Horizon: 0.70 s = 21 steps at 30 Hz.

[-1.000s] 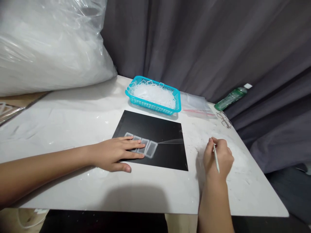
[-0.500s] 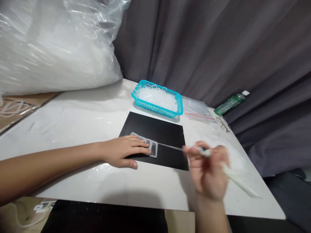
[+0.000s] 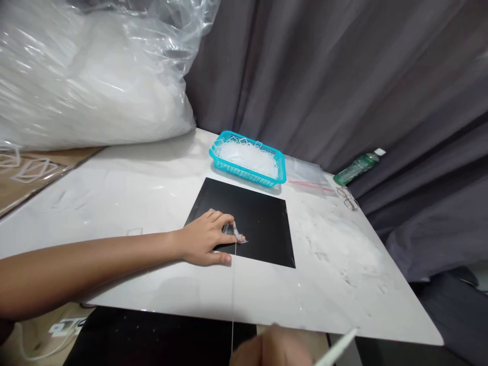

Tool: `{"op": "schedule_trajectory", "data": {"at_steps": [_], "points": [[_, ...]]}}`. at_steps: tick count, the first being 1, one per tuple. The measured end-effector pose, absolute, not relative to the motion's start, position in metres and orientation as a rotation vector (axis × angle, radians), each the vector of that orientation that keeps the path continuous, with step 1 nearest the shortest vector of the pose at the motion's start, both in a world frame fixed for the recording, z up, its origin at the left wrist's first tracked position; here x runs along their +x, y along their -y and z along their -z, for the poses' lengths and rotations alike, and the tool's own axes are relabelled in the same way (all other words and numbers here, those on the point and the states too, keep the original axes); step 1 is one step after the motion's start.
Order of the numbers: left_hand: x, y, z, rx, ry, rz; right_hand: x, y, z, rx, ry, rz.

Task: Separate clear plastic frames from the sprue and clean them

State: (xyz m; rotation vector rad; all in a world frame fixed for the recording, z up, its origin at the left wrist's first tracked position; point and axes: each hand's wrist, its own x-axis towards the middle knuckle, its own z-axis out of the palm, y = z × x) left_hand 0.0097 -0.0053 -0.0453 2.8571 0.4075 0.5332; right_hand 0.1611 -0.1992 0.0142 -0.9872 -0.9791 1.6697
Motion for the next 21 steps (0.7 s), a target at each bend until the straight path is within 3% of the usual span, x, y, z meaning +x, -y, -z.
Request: {"op": "schedule_trajectory", "data": {"at_steps": [9,14,21], "points": [[0.009,0.005,0.049,2.903,-0.334,-0.634,0.163,0.129,0.015,-1.283,0.398,-1.595],[0.007,0.004,0.048,2.862,-0.307,-0.687,0.167,0.118,0.014,-1.477,0.617,-1.655],[-0.006,0.004,0.030,2.547,-0.132,-0.755,0.185,0.101,-0.001,-1.527,1.400,-1.203]]}}
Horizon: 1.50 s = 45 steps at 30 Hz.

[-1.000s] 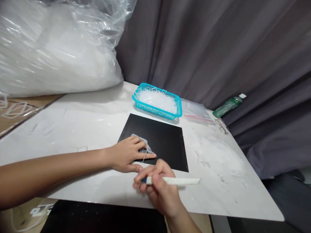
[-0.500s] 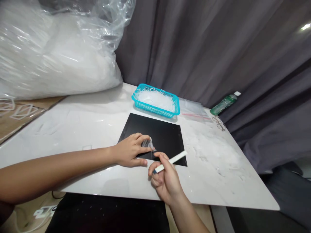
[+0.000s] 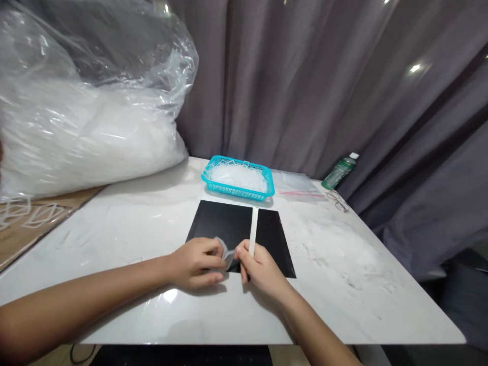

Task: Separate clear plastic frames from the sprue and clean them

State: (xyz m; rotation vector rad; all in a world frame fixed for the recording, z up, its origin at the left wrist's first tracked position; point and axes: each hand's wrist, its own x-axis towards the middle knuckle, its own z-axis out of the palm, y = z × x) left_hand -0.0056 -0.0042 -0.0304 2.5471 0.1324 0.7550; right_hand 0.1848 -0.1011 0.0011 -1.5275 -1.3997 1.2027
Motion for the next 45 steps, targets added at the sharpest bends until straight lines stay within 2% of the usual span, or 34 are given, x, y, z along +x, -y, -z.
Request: {"op": "schedule_trajectory", "data": {"at_steps": [3,7,12,15,21,28,31,36,41,45], "points": [[-0.008,0.001,0.024,2.154,-0.332,-0.865,0.185,0.099,-0.010,-1.565,1.828,-0.866],[-0.003,-0.006,0.019,1.928,-0.527,-0.811,0.178,0.093,-0.011,-1.565,2.043,-0.494],[0.000,-0.010,0.013,2.035,-0.333,-0.621,0.183,0.082,-0.008,-1.357,2.302,-0.074],[-0.002,-0.008,0.012,1.844,-0.206,-0.517,0.190,0.079,-0.015,-1.292,2.350,0.011],[-0.007,-0.003,0.001,1.503,-0.249,-0.338,0.195,0.084,-0.039,-1.310,2.424,-0.051],[0.002,0.009,0.011,1.236,-0.371,-0.125,0.175,0.095,-0.036,-1.196,2.514,0.615],[0.005,0.014,0.015,1.141,-0.412,-0.089,0.164,0.096,-0.032,-1.135,2.531,0.791],[0.006,0.010,0.013,1.157,-0.476,-0.216,0.161,0.099,-0.032,-1.113,2.550,0.778],[0.005,-0.005,0.018,1.059,-0.498,-0.430,0.173,0.114,-0.032,-1.108,2.556,0.555],[0.000,-0.010,0.013,0.967,-0.480,-0.450,0.199,0.124,-0.028,-1.299,2.297,0.343]]}}
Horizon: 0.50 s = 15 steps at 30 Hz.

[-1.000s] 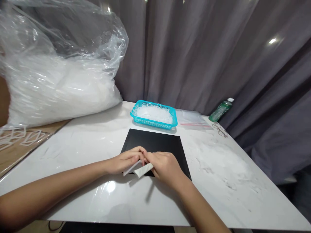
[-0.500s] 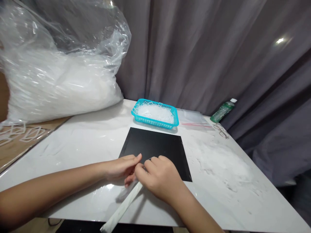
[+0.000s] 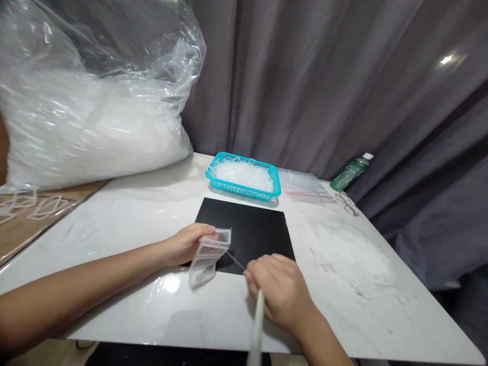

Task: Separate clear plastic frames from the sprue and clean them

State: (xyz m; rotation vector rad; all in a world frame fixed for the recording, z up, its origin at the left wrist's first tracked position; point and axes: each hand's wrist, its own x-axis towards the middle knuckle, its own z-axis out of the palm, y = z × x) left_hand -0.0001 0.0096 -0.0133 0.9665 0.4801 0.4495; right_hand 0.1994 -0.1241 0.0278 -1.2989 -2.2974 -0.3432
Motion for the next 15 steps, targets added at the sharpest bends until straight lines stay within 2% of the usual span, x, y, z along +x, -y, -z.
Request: {"op": "schedule_trajectory", "data": {"at_steps": [9,15], "points": [[-0.007,-0.012,0.007,0.681,-0.361,-0.276,0.276,0.127,-0.013,-2.060,1.438,0.101],[0.002,-0.018,-0.005,1.012,-0.578,-0.225,0.329,0.116,-0.001,-2.182,1.542,0.013]]}}
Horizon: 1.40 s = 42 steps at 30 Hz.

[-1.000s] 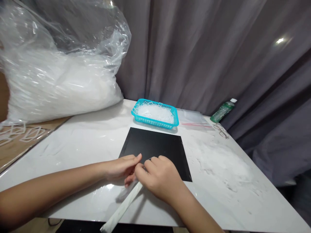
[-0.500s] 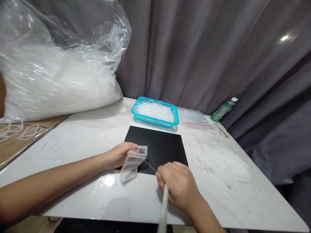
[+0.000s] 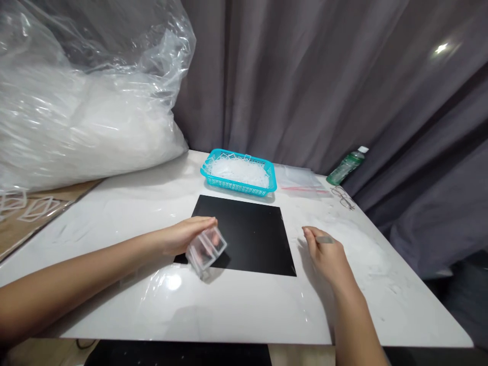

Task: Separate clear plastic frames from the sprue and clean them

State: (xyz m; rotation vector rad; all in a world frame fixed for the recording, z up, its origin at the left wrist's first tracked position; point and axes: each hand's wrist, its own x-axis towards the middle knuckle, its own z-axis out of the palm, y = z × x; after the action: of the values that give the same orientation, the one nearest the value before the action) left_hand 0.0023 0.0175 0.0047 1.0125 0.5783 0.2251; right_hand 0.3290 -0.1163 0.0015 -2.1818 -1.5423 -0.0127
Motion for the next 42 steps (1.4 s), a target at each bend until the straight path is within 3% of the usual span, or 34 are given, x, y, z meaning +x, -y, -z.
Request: {"op": "schedule_trajectory", "data": {"at_steps": [5,9,15,19,26,33,36,39,42], "points": [[0.035,-0.028,-0.029,1.614,-0.538,-0.032,0.354,0.097,-0.004,-2.172,1.640,0.020],[0.055,-0.045,-0.031,2.389,-0.591,-0.112,0.356,0.090,-0.012,-2.273,1.618,0.204],[0.017,-0.055,-0.008,2.637,-0.573,-0.124,0.354,0.103,-0.026,-2.510,1.560,0.532],[-0.011,-0.036,0.003,2.664,-0.427,-0.179,0.338,0.098,-0.033,-2.435,1.610,0.238],[-0.003,-0.025,-0.006,2.260,-0.589,-0.093,0.232,0.070,-0.011,-1.461,2.253,-0.595],[-0.023,-0.045,-0.019,2.508,-0.868,0.321,0.215,0.072,0.010,-1.460,2.452,-0.350],[-0.025,-0.039,-0.014,2.804,-0.787,0.100,0.221,0.075,0.012,-1.509,2.410,-0.184],[-0.021,-0.029,0.001,2.912,-0.465,-0.187,0.219,0.079,0.011,-1.515,2.217,-0.432],[-0.021,-0.021,0.018,2.866,-0.399,-0.240,0.214,0.084,0.012,-1.402,2.169,-0.628]]}}
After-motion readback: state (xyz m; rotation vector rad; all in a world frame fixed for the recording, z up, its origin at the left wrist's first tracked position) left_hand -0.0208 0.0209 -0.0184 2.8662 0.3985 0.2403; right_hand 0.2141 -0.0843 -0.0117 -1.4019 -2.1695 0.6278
